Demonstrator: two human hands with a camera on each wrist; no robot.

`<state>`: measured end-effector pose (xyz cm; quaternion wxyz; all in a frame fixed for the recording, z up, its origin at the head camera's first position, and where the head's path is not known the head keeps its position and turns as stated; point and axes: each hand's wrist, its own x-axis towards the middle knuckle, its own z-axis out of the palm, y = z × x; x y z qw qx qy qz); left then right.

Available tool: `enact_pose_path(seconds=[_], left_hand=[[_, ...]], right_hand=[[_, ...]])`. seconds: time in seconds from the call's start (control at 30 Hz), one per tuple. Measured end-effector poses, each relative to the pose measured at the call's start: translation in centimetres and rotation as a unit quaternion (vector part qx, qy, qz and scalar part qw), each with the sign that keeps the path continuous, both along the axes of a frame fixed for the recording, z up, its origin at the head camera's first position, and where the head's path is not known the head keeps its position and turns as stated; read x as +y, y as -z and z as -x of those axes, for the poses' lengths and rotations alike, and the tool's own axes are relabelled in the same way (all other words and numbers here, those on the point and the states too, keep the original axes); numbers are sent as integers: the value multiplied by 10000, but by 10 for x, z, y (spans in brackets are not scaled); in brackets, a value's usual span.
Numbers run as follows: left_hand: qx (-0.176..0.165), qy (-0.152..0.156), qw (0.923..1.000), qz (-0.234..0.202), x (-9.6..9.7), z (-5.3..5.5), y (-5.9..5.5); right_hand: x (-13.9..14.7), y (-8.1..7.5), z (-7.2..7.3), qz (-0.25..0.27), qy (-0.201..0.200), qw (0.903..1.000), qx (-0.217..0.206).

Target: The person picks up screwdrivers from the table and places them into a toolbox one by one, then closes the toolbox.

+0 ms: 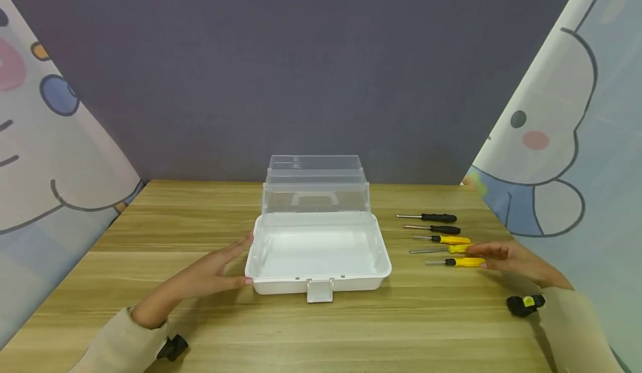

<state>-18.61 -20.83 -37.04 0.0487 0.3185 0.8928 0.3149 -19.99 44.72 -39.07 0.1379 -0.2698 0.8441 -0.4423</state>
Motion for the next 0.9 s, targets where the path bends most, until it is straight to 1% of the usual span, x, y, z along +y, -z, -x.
enact_pose_path(seconds=[0.1, 0.33, 0.47, 0.7, 0.77, 0.9], left_hand=[[54, -16, 10000, 23, 0, 0, 0], [28, -82, 10000, 34, 0, 1, 2], [-15, -102, 9999, 61, 1, 0, 2], [81, -124, 9998, 91, 1, 1, 2], [82, -121, 9999, 84, 1, 1, 3], [62, -124, 9999, 92, 1, 1, 3]], right_hand=[[0, 1, 3, -39, -89, 10000, 20], [-1, 3, 7, 143, -294, 9995, -33], [-2, 5, 8, 36, -306, 9994, 135], [-1, 7, 10, -59, -325, 9987, 386], [-1, 7, 10, -45, -319, 9988, 379], [0, 7, 10, 15, -293, 9993, 229]])
